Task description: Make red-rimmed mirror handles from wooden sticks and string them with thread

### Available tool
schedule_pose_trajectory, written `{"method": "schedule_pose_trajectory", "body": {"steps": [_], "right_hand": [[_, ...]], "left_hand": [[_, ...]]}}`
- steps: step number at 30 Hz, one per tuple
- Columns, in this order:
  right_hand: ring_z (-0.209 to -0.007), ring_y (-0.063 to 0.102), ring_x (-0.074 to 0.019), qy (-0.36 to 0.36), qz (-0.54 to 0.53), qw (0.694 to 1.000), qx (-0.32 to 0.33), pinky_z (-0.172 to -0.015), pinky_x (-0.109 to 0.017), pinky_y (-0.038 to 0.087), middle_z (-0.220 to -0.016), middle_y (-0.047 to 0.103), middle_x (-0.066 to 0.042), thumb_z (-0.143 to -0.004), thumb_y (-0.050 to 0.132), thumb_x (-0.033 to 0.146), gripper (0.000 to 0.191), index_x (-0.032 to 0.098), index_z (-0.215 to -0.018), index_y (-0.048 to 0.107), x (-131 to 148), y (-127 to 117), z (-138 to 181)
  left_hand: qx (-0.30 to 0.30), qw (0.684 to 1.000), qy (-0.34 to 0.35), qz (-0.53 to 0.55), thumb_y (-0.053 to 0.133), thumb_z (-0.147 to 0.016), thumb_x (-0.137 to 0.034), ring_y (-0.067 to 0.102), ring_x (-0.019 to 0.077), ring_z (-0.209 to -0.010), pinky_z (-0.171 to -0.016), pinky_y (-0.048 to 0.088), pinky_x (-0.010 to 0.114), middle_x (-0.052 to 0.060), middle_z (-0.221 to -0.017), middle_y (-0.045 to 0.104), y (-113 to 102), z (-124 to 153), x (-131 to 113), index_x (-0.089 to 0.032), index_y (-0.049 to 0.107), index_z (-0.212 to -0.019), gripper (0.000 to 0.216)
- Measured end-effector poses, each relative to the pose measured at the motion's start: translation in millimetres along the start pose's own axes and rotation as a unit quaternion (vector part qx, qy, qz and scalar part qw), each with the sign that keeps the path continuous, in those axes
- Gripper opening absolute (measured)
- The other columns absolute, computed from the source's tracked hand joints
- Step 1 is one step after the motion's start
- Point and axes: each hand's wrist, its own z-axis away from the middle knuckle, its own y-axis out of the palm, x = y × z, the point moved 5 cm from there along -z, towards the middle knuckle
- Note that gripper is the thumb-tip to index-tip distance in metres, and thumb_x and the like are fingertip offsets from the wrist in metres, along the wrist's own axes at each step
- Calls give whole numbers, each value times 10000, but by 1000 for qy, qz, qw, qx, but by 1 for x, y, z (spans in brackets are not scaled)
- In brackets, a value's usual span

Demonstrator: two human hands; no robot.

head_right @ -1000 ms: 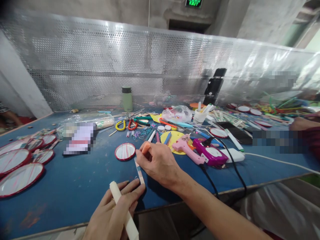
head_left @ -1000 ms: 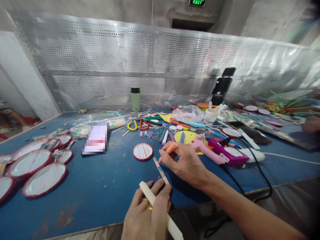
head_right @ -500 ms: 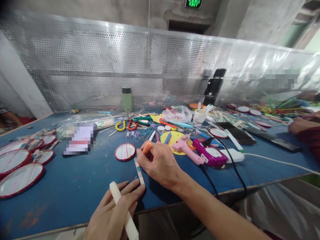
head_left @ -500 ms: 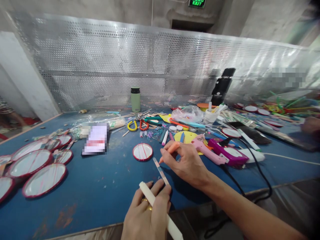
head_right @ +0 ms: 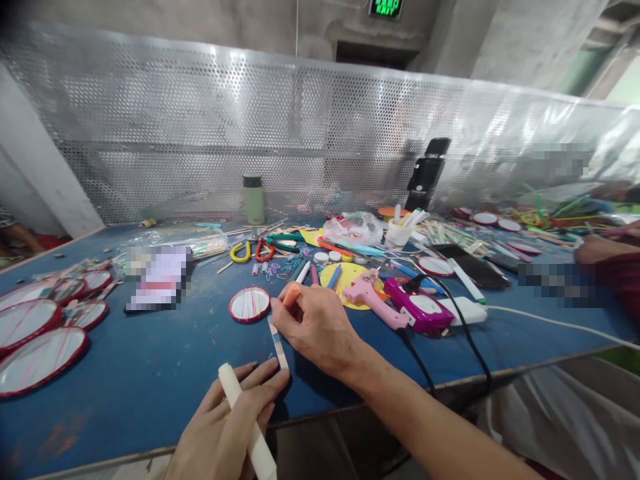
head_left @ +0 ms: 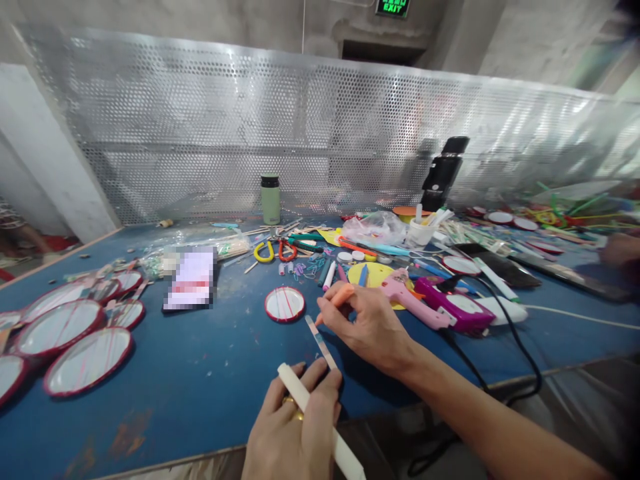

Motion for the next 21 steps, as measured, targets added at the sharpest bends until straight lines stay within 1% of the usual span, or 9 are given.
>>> {"method": "schedule_pose_trajectory", "body": {"steps": [4, 6, 10, 12, 15, 18, 21], "right_hand": [[-653, 633, -135, -1, -2, 1000, 3, -619, -248, 446, -678, 676, 5, -896, 554, 245, 236, 195, -667, 581, -1, 1, 0], [-673, 640, -139, -2, -3, 1000, -2, -626, -246, 447, -682, 678, 5, -896, 556, 248, 234, 195, -669, 578, -1, 2, -1], [-660, 635, -134, 0, 0, 1000, 8, -621, -244, 443, -691, 679, 7, -896, 560, 259, 230, 196, -676, 587, -3, 3, -1], [-646, 629, -130, -2, 1, 1000, 5, -624, -245, 441, -698, 680, 7, -900, 554, 258, 231, 196, -681, 592, -2, 2, -2], [-644, 626, -126, -7, 3, 1000, 5, -626, -246, 439, -715, 685, 8, -899, 553, 254, 225, 198, -686, 597, 0, 2, -1], [-676, 633, -134, -18, -15, 1000, 9, -633, -246, 441, -712, 686, 10, -900, 553, 260, 228, 201, -681, 569, 2, 2, 0], [-645, 619, -128, -22, -25, 999, 20, -619, -247, 437, -694, 681, 16, -909, 542, 274, 241, 201, -680, 547, 3, 4, 1]], "left_hand": [[11, 1000, -8, 8, 327, -993, -126, 677, 210, -1074, -840, 611, 345, 93, -1160, 714, 1, 0, 1, -108, 552, -1218, 318], [9, 1000, -6, 2, 328, -996, -134, 680, 205, -1067, -830, 614, 341, 87, -1155, 717, 2, 0, 1, -107, 555, -1214, 316], [-7, 1000, 12, -14, 342, -997, -154, 695, 200, -1036, -797, 621, 320, 66, -1146, 722, 3, 0, 2, -117, 567, -1213, 314], [-4, 1000, 21, -13, 347, -993, -146, 688, 200, -1049, -804, 618, 322, 68, -1162, 714, 4, 0, 2, -114, 565, -1224, 319], [1, 1000, 16, -10, 348, -988, -134, 679, 200, -1069, -820, 613, 336, 68, -1175, 707, 5, 1, 3, -112, 564, -1226, 322], [-4, 1000, 15, -9, 357, -983, -132, 681, 209, -1064, -815, 616, 340, 75, -1166, 711, 5, 1, 2, -109, 570, -1217, 317], [1, 1000, 17, -6, 358, -982, -130, 677, 213, -1070, -819, 615, 342, 83, -1174, 707, 6, 2, 2, -104, 561, -1229, 320]]}}
